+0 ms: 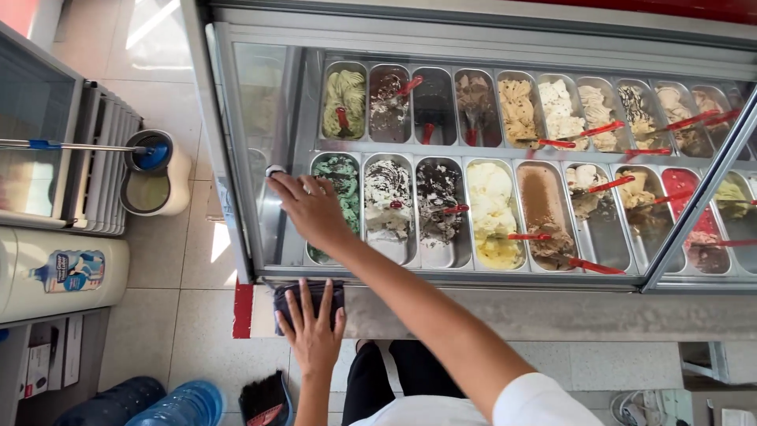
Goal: Organizing ice cream tubs inside a display freezer, wiping the edges, and washing the cleaning cloth in a sink.
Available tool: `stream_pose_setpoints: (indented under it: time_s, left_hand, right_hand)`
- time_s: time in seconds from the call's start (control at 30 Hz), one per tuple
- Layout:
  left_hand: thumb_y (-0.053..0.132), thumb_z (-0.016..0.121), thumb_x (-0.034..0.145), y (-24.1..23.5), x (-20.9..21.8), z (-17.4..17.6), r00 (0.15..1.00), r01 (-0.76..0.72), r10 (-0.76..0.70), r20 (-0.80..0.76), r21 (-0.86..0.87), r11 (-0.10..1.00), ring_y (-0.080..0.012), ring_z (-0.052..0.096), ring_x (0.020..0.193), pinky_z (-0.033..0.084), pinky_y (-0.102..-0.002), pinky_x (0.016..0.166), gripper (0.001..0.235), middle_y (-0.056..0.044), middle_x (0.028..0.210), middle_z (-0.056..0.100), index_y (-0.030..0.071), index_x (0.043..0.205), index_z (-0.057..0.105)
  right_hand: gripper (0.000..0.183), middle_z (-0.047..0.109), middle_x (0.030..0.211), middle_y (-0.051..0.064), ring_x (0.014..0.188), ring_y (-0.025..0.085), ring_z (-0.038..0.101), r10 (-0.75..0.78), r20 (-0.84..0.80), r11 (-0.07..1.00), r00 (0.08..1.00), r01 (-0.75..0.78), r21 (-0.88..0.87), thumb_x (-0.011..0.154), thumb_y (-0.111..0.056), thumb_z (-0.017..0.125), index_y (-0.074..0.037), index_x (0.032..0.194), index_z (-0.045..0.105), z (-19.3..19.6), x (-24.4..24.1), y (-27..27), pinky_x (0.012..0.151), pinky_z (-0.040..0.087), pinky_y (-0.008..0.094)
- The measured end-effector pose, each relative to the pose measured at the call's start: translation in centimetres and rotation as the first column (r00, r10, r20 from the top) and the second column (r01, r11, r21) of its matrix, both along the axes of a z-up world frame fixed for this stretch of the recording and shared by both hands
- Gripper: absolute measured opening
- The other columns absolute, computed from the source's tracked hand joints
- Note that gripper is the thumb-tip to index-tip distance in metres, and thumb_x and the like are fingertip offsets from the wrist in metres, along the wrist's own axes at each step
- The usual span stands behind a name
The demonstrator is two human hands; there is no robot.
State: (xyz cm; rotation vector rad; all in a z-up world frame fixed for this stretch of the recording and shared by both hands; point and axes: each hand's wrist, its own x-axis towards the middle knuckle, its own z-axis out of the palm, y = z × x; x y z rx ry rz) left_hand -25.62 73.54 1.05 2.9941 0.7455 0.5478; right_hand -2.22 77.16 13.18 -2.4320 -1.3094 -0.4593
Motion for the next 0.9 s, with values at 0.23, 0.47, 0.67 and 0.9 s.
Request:
stream_pose_setpoints:
  time_s: [0.23, 0.47, 0.67, 0.9]
  left_hand:
    - [0.051, 0.051, 0.091, 1.7, -0.6, 0.1, 0.998, 0.0, -0.003, -0.057, -0.051, 0.999, -0.0415, 0.034, 0.154, 0.022, -0.064, 0.123, 0.065, -0.009, 0.171, 0.032, 0.038, 0.154, 0.046]
    - [0.06, 0.013, 0.104, 3.7, 2.1, 4.5, 0.977, -0.187, 0.212, 0.011, -0.425, 0.886, -0.0455, -0.002, 0.156, -0.004, -0.066, 0.122, 0.074, -0.017, 0.173, 0.007, 0.018, 0.164, 0.02]
    - [0.04, 0.026, 0.113, 10.2, 10.6, 7.8, 0.892, -0.278, 0.426, 0.151, -0.56, 0.78, -0.037, -0.006, 0.161, -0.004, -0.06, 0.131, 0.067, -0.015, 0.173, -0.009, 0.009, 0.167, 0.002]
    - [0.075, -0.001, 0.093, 16.8, 14.4, 3.6, 0.764, -0.279, 0.596, 0.247, -0.707, 0.65, -0.0357, 0.017, 0.162, 0.001, -0.056, 0.126, 0.095, -0.012, 0.174, 0.016, 0.012, 0.163, 0.011]
  right_hand:
    - [0.017, 0.055, 0.106, -0.006, 0.088, 0.014, 0.05, -0.139, 0.084, 0.962, 0.987, 0.114, 0.247, 0.099, -0.01, 0.066, -0.016, 0.112, 0.056, 0.4, 0.5, 2.7, 0.08, 0.032, 0.032]
    - [0.026, 0.053, 0.099, -0.004, 0.089, 0.016, 0.046, -0.08, 0.207, 0.986, 0.975, 0.047, 0.157, 0.089, -0.029, 0.072, -0.015, 0.107, 0.06, 0.3, 4.0, -4.7, 0.081, 0.031, 0.034]
    - [0.027, 0.062, 0.086, -0.003, 0.079, 0.017, 0.049, -0.139, 0.281, 0.973, 0.95, 0.077, 0.219, 0.101, -0.035, 0.047, -0.018, 0.081, 0.054, -1.0, 8.4, -21.2, 0.081, 0.034, 0.034]
    - [0.008, 0.064, 0.077, -0.002, 0.084, 0.02, 0.058, -0.563, 0.273, 0.825, 0.78, 0.505, 0.254, 0.088, -0.018, 0.058, -0.018, 0.08, 0.06, 2.0, 10.5, -42.6, 0.094, 0.03, 0.041]
